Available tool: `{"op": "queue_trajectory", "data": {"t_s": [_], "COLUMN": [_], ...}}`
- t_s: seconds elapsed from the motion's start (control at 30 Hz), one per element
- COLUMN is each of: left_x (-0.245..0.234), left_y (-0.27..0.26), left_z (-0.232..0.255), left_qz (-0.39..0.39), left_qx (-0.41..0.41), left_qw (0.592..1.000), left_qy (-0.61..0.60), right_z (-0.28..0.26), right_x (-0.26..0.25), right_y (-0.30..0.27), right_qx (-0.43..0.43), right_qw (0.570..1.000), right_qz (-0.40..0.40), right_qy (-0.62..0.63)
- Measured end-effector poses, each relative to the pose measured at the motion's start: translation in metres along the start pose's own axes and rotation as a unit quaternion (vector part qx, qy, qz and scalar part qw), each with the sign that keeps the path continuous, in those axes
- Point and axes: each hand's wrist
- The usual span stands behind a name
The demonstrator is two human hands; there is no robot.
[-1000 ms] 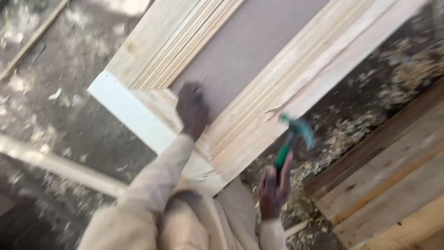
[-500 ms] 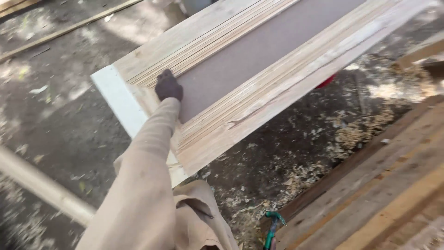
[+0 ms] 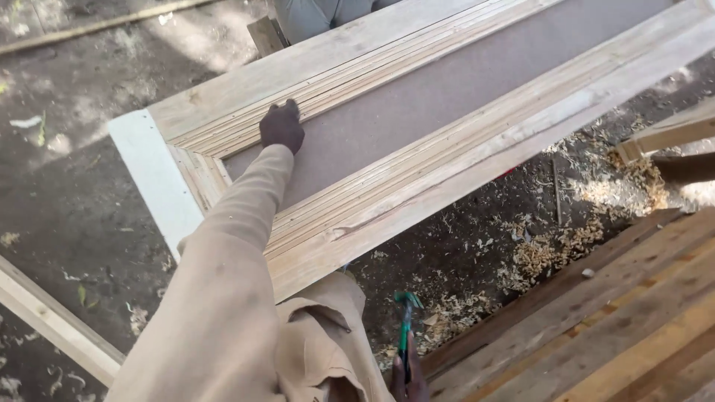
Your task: Hammering nails into a wooden frame to secure it and then using a hand plane to smooth the wood surface.
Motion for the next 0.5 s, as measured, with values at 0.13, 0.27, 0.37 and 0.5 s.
{"op": "queue_trajectory", "data": {"t_s": [0.13,0.27,0.37,0.5], "left_x": [0.061,0.091,0.113,0.108], "left_y": [0.056,0.068,0.085,0.079], "left_z": [0.008,0.047,0.070,0.087], "left_qz": [0.066,0.066,0.097,0.180], "left_qx": [0.095,0.158,0.166,0.219], "left_qw": [0.992,0.982,0.980,0.959], "left_qy": [-0.053,-0.080,-0.047,0.011], "right_z": [-0.050,-0.092,-0.143,-0.201], "right_x": [-0.038,-0.070,-0.084,-0.089], "right_y": [0.071,0.138,0.185,0.235], "right_qx": [0.011,-0.205,-0.293,-0.441], "right_qw": [1.000,0.979,0.954,0.892], "right_qz": [-0.006,-0.001,-0.027,0.064], "right_qy": [0.012,-0.001,0.050,0.078]}}
Point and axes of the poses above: each hand's wrist, its own y-axis towards the middle knuckle, its own x-axis out of the palm, z = x × y, and after that the axes turned 14 degrees about -y, right-handed
